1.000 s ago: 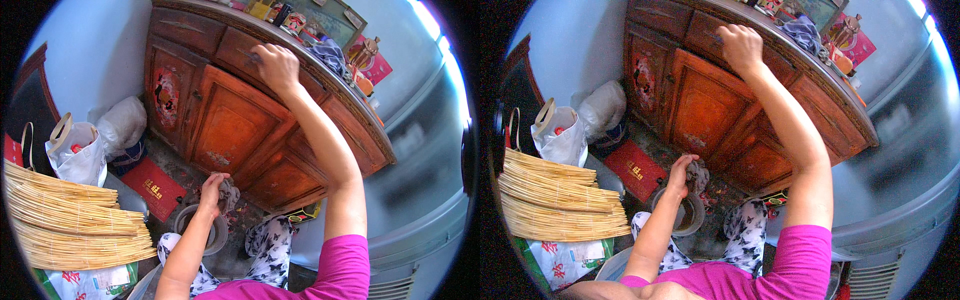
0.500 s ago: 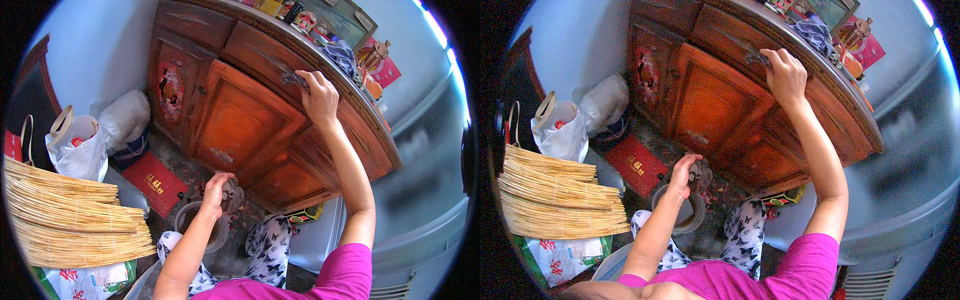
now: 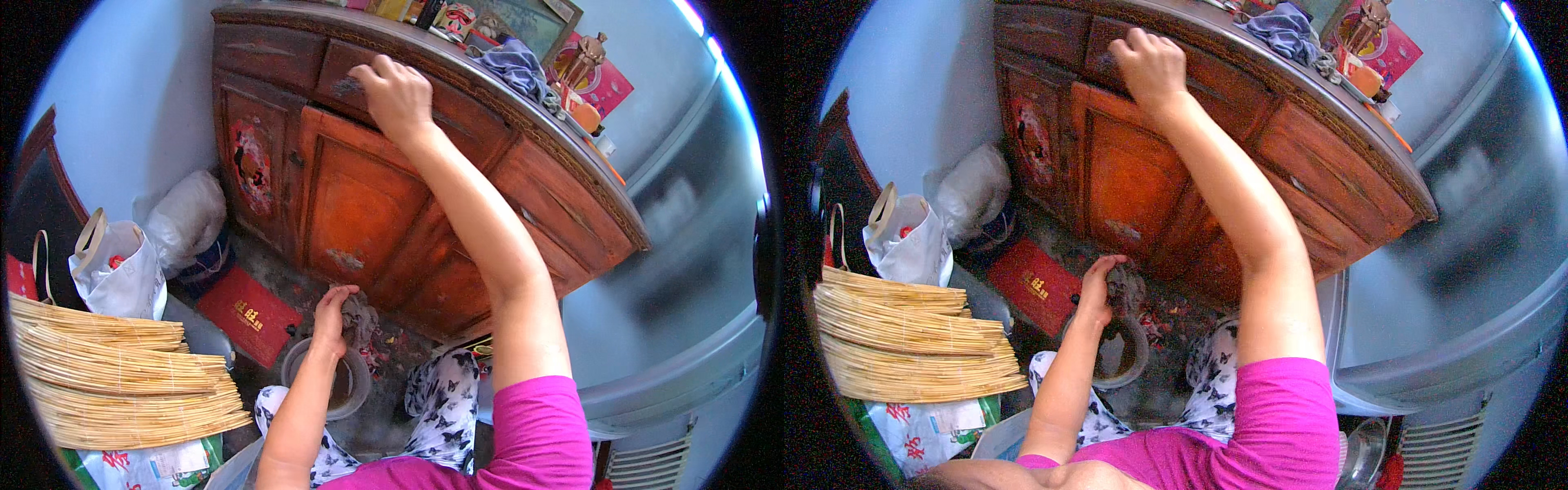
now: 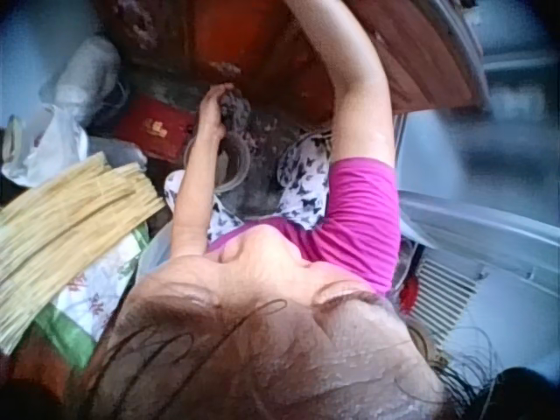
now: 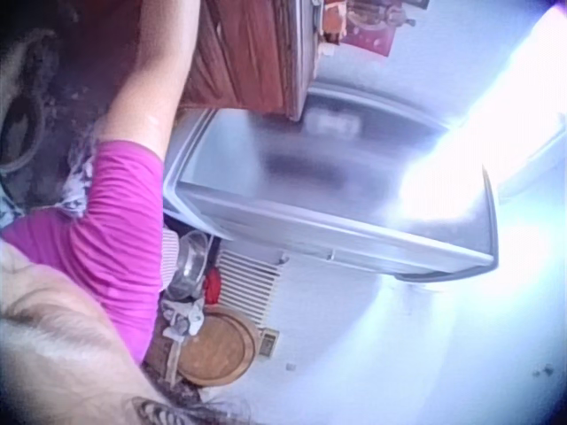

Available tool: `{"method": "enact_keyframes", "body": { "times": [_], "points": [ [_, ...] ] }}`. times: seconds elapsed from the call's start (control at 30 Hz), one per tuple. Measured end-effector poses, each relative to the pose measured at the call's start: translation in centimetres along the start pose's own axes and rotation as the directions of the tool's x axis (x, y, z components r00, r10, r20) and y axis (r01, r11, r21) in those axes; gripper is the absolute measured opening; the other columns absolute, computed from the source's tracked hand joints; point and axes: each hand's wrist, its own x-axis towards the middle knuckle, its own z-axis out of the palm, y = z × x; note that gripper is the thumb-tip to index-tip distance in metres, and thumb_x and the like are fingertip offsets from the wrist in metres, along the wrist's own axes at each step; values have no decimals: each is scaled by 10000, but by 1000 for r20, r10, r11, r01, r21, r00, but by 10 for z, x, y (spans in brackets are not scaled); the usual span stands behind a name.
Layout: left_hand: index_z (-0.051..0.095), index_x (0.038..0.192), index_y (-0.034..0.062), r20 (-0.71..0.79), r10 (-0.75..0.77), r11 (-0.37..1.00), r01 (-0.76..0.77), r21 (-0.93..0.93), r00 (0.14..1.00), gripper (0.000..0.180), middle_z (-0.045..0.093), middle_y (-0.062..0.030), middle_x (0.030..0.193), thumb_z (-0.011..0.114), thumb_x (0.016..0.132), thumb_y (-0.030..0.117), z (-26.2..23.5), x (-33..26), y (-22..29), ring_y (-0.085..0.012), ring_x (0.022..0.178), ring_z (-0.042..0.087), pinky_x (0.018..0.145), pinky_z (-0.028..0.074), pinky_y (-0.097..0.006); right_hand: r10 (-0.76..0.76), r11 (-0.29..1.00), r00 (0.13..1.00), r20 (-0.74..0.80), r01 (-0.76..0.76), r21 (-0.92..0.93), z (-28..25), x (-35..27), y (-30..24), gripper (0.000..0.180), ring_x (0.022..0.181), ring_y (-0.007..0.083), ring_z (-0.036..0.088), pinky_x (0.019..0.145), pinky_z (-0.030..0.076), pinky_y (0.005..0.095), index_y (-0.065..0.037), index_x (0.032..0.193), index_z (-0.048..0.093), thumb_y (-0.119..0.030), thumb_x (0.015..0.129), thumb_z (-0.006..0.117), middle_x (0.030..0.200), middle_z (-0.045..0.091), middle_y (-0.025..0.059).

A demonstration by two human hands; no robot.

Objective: The person scrubs the front of a wooden cabinet using a steel wool pad in the right hand and a cloth in the left hand. They repeatedly wipe the cabinet doors and drawer fronts, occasionally dipping the cloth into a nearby bucket of water.

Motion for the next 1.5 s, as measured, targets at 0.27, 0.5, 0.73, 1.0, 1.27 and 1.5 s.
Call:
{"method": "enact_keyframes", "body": {
  "times": [0.27,0.5,0.73,1.0,1.27,1.5],
  "points": [
    [783,1073,82,-2,15,1000,-15,20,1000,222,724,3,1091,615,1039,223,-3,-12,2,-150,1078,630,995,460,-304,193,981,962,191,-189,-36,-132,-90,44,509,856,331,707,747,590,448,-221,1186,720,52,757,749,949,640,70],
    [787,1074,85,38,24,1000,-24,-8,999,217,724,8,1110,606,1039,200,-5,-5,3,-150,1116,615,1041,429,-305,307,950,950,61,-310,45,-76,-49,21,419,878,356,706,744,583,460,-218,1158,724,-7,797,757,969,660,86],
    [784,1067,70,8,6,1000,-7,10,1000,223,703,1,1123,592,1040,180,4,6,-2,-164,1130,612,1058,411,-313,109,994,992,57,-107,-30,16,15,-8,269,901,271,737,758,605,412,-224,1061,742,-62,845,732,944,666,44],
    [780,1083,70,23,-20,1000,20,-9,1000,231,685,0,1120,605,1049,218,-6,-1,-1,-158,1100,605,1026,437,-309,166,984,982,88,-170,45,-78,-49,26,403,871,322,721,734,593,443,-215,1183,724,-37,824,764,968,663,62],
    [776,1094,78,28,-4,1000,4,-6,1000,243,706,-6,1138,614,1056,255,1,-14,10,-144,1117,610,1018,445,-307,248,968,963,108,-251,11,-105,-70,30,462,863,342,702,733,574,451,-209,1218,724,12,812,742,946,647,80],
    [775,1089,87,53,-13,999,15,-45,999,226,713,-7,1112,594,1066,220,4,-6,8,-151,1115,617,1011,455,-309,67,998,996,51,-67,3,17,8,-6,335,874,267,733,711,609,408,-243,1129,732,-68,843,733,933,656,33]
  ]
}}
